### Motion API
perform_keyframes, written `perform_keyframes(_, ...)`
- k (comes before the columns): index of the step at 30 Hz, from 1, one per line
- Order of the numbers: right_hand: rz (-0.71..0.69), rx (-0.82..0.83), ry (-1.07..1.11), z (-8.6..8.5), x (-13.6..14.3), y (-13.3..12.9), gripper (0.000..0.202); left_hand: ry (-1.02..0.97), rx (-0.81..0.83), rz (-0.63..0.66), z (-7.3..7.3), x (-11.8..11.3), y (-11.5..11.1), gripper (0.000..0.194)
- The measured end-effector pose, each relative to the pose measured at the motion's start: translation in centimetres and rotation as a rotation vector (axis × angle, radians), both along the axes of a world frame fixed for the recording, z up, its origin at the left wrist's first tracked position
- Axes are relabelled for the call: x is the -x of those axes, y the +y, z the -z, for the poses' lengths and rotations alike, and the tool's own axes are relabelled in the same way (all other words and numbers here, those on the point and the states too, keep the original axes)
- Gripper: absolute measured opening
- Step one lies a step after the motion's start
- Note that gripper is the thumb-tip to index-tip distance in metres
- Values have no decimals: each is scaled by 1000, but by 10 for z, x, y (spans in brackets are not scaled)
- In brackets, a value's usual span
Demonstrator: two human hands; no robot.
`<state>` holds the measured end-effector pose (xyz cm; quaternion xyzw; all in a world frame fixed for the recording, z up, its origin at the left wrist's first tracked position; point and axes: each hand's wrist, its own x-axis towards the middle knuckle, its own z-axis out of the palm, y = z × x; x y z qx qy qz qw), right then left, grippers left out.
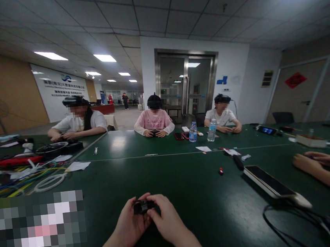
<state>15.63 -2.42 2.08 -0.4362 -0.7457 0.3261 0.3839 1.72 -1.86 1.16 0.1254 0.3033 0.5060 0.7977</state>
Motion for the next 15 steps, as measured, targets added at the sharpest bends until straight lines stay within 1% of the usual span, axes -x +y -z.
perform_keyframes(7,-21,-1,-6,-4,1,-1,35,4,9,-28,-3,-2,0,23)
perform_keyframes(12,7,-2,-2,0,0,1,35,-4,28,-29,-1,-2,0,23)
perform_keyframes(15,2,-14,21,1,-1,2,34,-18,19,-27,1,-2,0,25)
